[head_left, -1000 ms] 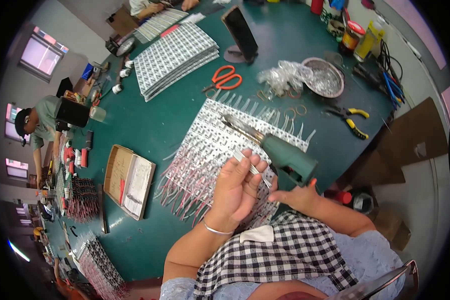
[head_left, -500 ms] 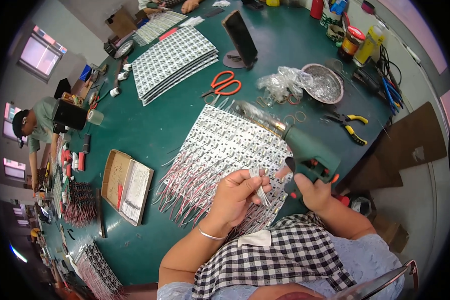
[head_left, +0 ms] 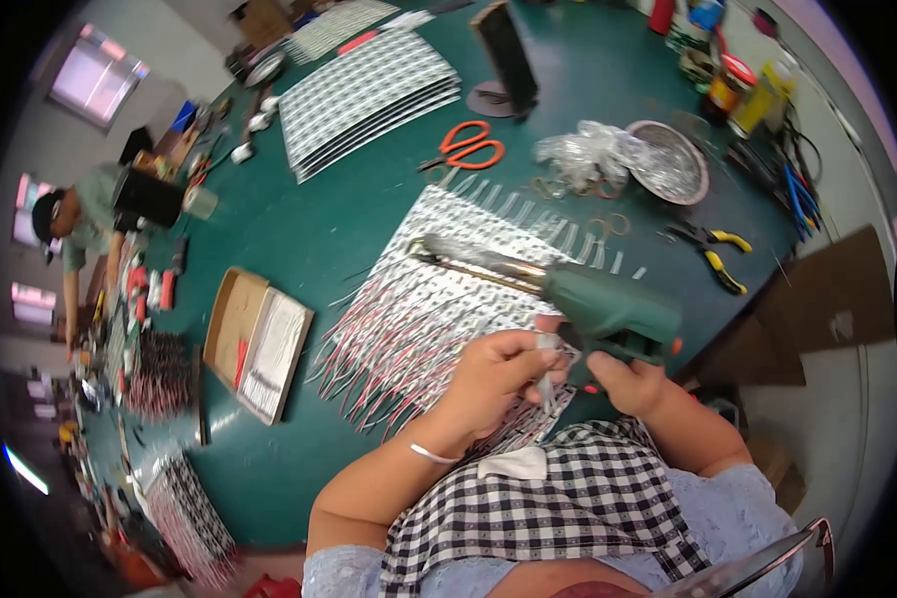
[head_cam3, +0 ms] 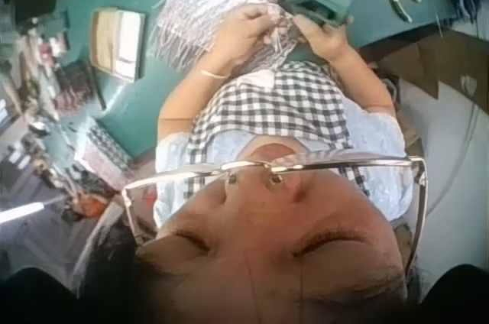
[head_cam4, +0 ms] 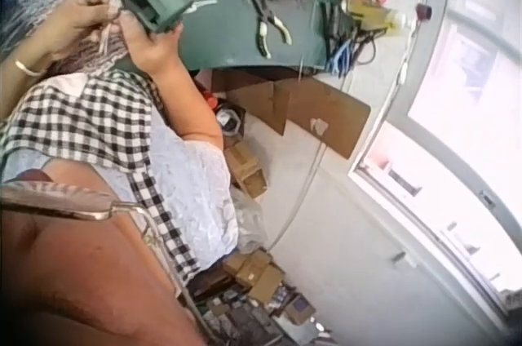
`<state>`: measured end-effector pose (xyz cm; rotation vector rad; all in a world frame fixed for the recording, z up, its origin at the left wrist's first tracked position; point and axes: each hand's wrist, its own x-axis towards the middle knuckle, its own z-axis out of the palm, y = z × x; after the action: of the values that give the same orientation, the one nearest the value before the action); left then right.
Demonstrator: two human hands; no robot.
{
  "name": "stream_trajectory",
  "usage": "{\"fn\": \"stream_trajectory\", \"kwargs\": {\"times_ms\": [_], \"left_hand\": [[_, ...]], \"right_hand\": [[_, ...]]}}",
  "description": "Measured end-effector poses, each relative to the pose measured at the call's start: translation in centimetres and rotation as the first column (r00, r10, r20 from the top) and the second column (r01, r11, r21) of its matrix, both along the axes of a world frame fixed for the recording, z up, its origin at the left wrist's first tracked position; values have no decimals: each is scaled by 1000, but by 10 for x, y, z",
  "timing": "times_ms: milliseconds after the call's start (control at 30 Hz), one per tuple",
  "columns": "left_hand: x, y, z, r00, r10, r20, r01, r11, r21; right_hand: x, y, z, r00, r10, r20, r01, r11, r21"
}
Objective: The person attaches small components or wires to a large grid of LED circuit boards using a soldering iron or hot air gun.
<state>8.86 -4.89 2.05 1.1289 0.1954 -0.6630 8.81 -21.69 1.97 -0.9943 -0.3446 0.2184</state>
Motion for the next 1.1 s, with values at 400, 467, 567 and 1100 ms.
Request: {"fn": "stream_trajectory", "kwargs": {"times_ms": [400, 467, 567, 1100], "left_hand": [[4, 24, 7, 939, -100, 329, -6, 951, 309], [20, 54, 18, 710, -150, 688, -309, 812, 495], [45, 101, 18, 491, -179, 852, -669, 549, 501], [93, 132, -25, 463, -688, 559, -829, -113, 548]], "right_hand": [[11, -10, -4, 991, -66, -113, 51, 991, -126], [18, -15, -5, 975, -178, -136, 160, 978, -134], [34, -22, -6, 958, -229, -175, 203, 967, -153], [131, -23, 28, 947, 47, 317, 170, 763, -623]]}}
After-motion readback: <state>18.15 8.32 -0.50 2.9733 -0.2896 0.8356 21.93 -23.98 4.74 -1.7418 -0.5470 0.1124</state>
